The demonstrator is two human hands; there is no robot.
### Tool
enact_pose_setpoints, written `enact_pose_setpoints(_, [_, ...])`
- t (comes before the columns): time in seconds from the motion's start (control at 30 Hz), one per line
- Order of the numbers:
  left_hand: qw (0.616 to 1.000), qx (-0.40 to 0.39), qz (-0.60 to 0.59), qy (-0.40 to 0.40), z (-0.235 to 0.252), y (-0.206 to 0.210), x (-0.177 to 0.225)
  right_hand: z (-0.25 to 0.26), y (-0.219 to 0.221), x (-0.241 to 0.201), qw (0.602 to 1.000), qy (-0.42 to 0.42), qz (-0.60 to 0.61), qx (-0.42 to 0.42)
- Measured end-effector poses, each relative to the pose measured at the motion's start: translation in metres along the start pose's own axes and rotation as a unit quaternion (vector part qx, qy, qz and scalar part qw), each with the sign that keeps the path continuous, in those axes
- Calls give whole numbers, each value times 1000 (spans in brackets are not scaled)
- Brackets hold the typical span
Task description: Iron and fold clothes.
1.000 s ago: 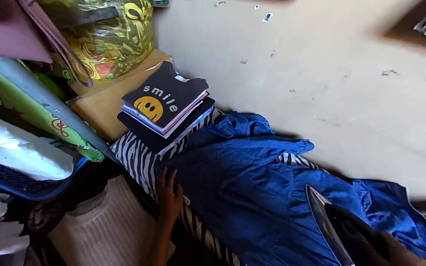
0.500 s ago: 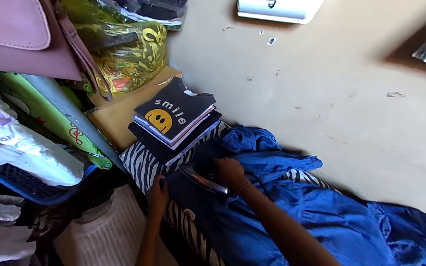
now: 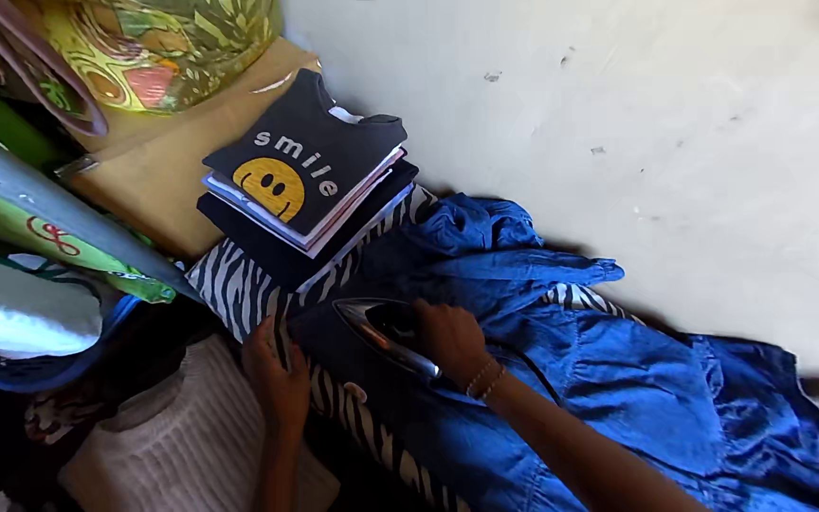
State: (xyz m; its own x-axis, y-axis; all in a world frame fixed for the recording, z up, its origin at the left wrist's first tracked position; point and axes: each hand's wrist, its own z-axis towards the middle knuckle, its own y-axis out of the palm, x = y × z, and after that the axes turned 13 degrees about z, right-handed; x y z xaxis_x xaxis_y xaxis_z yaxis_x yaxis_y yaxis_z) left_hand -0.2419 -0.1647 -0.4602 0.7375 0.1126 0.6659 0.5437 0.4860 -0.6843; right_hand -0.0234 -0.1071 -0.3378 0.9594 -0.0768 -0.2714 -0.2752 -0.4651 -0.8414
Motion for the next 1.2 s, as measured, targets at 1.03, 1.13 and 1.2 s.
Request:
enact_pose_setpoints(1.03, [949,-124,202,208,-15,90,49,35,-17,40,981,83,109,135])
enact_pose_setpoints(1.13, [941,-134,239,198,-13,93,47,18,-22,52,995,69,58,46])
enact_pose_setpoints(1.2, [939,-139,248,195,-15,92,45,22,-33,91,992,89,40,77])
